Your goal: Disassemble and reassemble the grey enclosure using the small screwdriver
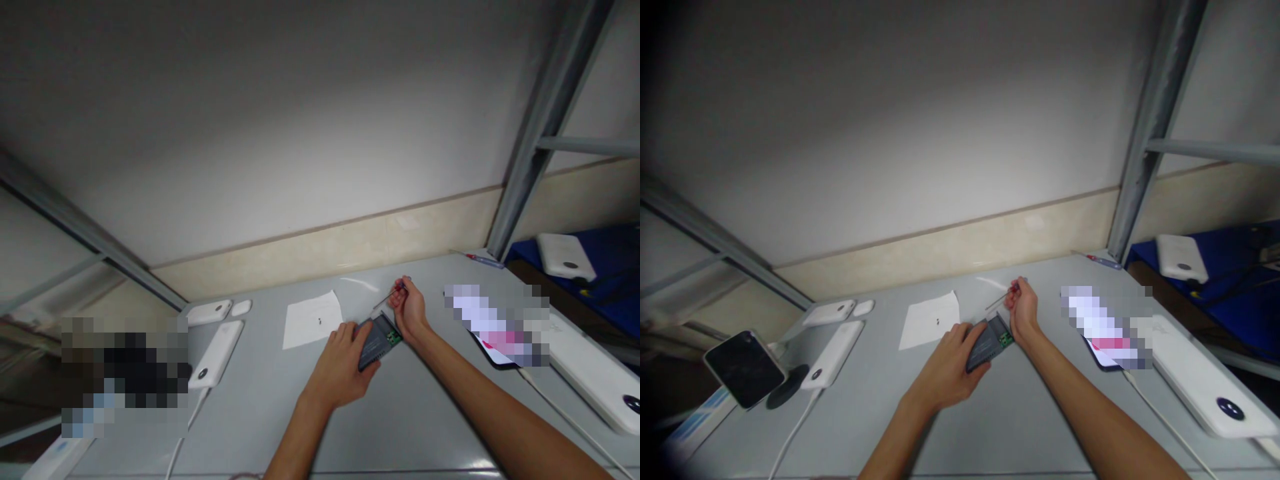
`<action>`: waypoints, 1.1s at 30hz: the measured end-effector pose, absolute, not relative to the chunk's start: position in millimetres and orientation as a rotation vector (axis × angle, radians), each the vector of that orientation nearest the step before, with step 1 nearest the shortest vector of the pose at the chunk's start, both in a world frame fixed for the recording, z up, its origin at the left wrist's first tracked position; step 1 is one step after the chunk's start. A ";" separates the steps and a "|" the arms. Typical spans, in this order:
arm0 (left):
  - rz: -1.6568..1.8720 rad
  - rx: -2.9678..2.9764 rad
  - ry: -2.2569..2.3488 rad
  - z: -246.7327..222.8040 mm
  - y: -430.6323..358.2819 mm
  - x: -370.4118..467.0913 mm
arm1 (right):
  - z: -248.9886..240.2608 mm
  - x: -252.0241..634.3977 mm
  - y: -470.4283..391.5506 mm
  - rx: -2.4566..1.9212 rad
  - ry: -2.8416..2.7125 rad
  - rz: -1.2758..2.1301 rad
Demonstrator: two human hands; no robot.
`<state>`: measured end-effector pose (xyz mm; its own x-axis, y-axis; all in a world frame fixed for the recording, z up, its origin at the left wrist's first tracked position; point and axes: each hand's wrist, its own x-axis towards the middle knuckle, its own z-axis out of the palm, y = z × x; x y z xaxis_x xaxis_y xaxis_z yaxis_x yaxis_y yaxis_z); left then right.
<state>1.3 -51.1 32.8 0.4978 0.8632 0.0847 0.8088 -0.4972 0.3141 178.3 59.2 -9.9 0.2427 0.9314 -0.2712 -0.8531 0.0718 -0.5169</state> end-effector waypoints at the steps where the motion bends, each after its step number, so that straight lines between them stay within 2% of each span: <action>1: 0.365 2.507 1.426 30.5 -52.2 2.0 | -9.8 177.9 58.9 -0.657 -0.143 1.348; 10: 0.515 2.467 1.438 9.0 -47.5 30.3 | -11.1 185.2 60.7 -0.650 -0.113 1.371; 19: 0.434 2.539 1.431 16.8 -42.0 43.3 | -11.4 188.4 63.3 -0.649 -0.076 1.379; 26: 0.599 2.454 1.400 8.0 -43.6 34.7 | -10.1 186.7 62.8 -0.653 -0.071 1.375; 33: 0.550 2.476 1.370 10.9 -44.7 32.3 | -7.9 185.0 61.8 -0.639 -0.062 1.375</action>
<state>32.3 -44.7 10.9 0.4839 0.8518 0.2008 0.7540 -0.5223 0.3984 185.0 61.8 -7.9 0.2210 0.9212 -0.3203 -0.8887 0.0549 -0.4553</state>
